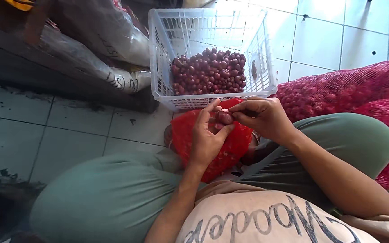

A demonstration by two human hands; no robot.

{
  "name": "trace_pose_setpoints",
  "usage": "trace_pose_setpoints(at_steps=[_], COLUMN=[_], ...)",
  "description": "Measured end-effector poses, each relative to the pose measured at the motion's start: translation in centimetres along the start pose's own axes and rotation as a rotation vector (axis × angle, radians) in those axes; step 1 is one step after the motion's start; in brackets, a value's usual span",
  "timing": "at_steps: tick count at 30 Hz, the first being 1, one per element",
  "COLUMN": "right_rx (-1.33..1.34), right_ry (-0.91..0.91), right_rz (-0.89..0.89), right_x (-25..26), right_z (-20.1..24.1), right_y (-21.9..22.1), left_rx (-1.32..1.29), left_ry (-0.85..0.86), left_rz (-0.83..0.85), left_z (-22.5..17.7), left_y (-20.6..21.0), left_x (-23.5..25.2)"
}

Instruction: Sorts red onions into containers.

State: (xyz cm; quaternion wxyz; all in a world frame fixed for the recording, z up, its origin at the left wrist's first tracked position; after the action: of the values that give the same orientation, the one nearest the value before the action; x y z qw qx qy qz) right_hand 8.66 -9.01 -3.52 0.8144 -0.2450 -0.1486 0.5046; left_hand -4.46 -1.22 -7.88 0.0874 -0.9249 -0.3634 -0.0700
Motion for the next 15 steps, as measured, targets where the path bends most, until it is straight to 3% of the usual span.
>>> trace_pose_setpoints(at_steps=[4, 8, 10, 13, 15], right_rx=[-0.045, -0.125, -0.139, -0.109, -0.072], right_ry=[-0.007, 0.068, 0.134, 0.242, 0.251], right_rz=[-0.083, -0.13, -0.025, 0.368, 0.373], right_x=[0.4, 0.8, 0.9, 0.3, 0.0], right_z=[-0.4, -1.1, -1.7, -2.7, -2.5], right_y=[-0.6, -1.8, -1.8, 0.2, 0.8], left_rx=[-0.223, -0.597, -0.74, -0.837, -0.849], left_ry=[-0.113, -0.243, -0.29, -0.332, -0.365], left_rz=[0.139, 0.089, 0.005, -0.124, -0.162], left_z=[0.3, 1.0, 1.2, 1.6, 1.8], left_y=[0.7, 0.9, 0.6, 0.1, 0.1], left_x=[-0.1, -0.3, -0.3, -0.2, -0.4])
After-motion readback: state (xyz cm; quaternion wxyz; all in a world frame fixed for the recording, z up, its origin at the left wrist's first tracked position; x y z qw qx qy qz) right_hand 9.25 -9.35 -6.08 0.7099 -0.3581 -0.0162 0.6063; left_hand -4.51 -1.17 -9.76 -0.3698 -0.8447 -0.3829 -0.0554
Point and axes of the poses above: each hand's wrist, its own x-axis towards the middle knuckle, its own y-axis out of the palm, z = x × y, the point moved 8 cm from there along x, towards the middle knuckle, and after that the axes turned 13 degrees about y, right-handed, at the moved point
